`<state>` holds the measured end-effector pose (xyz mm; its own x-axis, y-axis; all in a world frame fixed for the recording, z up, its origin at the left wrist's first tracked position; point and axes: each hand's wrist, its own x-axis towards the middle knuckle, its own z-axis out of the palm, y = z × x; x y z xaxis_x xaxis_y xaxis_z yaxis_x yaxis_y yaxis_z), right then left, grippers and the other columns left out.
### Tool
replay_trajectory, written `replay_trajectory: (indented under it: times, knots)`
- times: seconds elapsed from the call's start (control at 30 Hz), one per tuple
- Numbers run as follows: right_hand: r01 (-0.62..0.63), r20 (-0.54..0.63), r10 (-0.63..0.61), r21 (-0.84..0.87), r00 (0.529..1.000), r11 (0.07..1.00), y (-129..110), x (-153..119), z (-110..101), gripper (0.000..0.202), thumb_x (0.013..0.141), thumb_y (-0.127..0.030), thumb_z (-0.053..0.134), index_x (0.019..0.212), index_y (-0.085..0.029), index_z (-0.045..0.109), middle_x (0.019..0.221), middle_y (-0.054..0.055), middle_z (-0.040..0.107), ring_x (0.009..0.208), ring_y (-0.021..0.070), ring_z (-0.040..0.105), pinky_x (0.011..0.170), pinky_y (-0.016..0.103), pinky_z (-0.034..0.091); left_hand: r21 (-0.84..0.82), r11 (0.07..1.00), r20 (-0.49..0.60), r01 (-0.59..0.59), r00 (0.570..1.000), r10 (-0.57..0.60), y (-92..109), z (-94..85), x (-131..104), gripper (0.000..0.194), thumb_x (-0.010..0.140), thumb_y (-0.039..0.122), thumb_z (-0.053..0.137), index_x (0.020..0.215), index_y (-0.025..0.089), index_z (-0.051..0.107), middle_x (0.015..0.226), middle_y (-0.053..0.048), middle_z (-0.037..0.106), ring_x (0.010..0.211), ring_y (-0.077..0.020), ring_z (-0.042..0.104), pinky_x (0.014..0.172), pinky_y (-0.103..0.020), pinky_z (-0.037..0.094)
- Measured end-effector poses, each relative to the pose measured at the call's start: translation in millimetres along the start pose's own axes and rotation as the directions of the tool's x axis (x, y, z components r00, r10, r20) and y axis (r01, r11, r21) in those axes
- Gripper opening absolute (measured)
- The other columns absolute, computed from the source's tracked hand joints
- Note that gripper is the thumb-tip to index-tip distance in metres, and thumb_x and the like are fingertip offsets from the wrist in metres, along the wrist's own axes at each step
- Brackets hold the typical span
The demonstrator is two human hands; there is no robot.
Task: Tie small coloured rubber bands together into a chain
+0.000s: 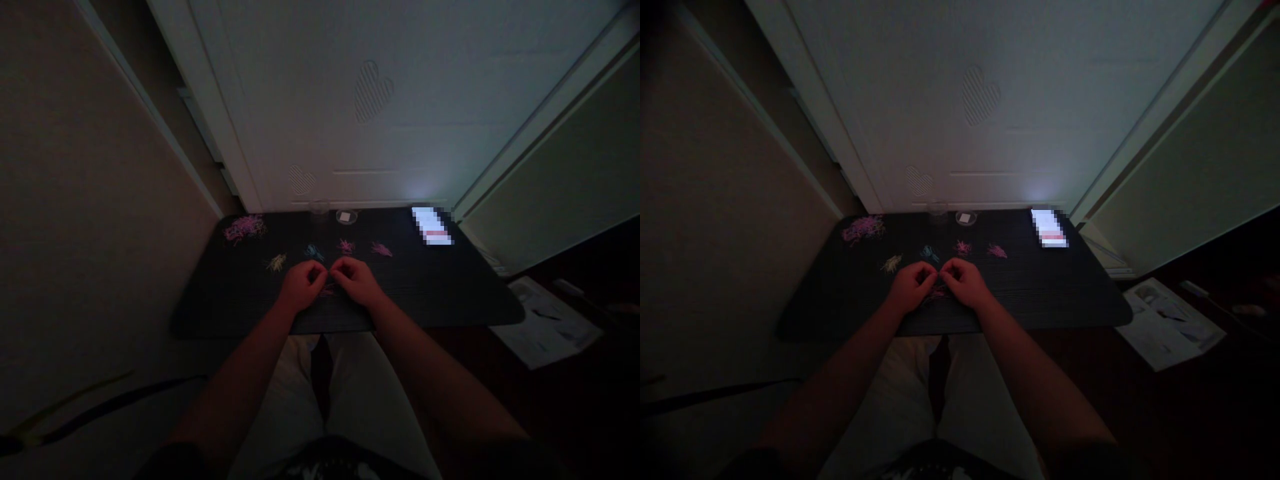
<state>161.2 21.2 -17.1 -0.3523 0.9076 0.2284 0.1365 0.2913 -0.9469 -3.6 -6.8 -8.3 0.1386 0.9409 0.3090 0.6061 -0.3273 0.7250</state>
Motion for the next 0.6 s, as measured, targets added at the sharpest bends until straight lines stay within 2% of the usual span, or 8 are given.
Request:
replay_trajectory:
  times: [0.23,0.47,0.6]
  knots:
    - [0.012,0.008,-0.012,0.001,1.0,1.0,4.2,2.9,-0.7,0.008,0.075,-0.024,0.056,0.071,-0.017,0.055,0.065,-0.002,0.053,0.061,0.0107,0.048,0.058,0.024,0.038,0.003,1.0,0.02,-0.021,1.0,0.021,1.6,-1.5,0.2,0.012,0.08,0.025,0.053,0.077,0.016,0.061,0.07,-0.001,0.062,0.066,-0.0118,0.057,0.061,-0.023,0.042]
    - [-0.045,-0.04,0.052,0.165,0.998,0.985,-2.5,1.9,-3.3,0.011,0.077,-0.029,0.054,0.076,-0.018,0.053,0.065,-0.002,0.053,0.056,0.0103,0.049,0.056,0.024,0.039,0.016,1.0,0.005,-0.01,1.0,0.01,0.5,-1.4,-0.1,0.011,0.079,0.024,0.054,0.077,0.016,0.061,0.07,-0.001,0.062,0.066,-0.0116,0.056,0.06,-0.022,0.042]
    - [-0.006,0.013,0.006,0.033,1.0,0.999,-2.7,0.3,0.3,0.011,0.077,-0.029,0.055,0.076,-0.018,0.054,0.065,-0.002,0.052,0.059,0.0107,0.048,0.057,0.024,0.038,0.027,1.0,0.014,-0.013,1.0,0.012,1.8,-1.4,-0.3,0.01,0.079,0.024,0.054,0.077,0.016,0.061,0.072,-0.001,0.063,0.067,-0.0117,0.057,0.061,-0.023,0.042]
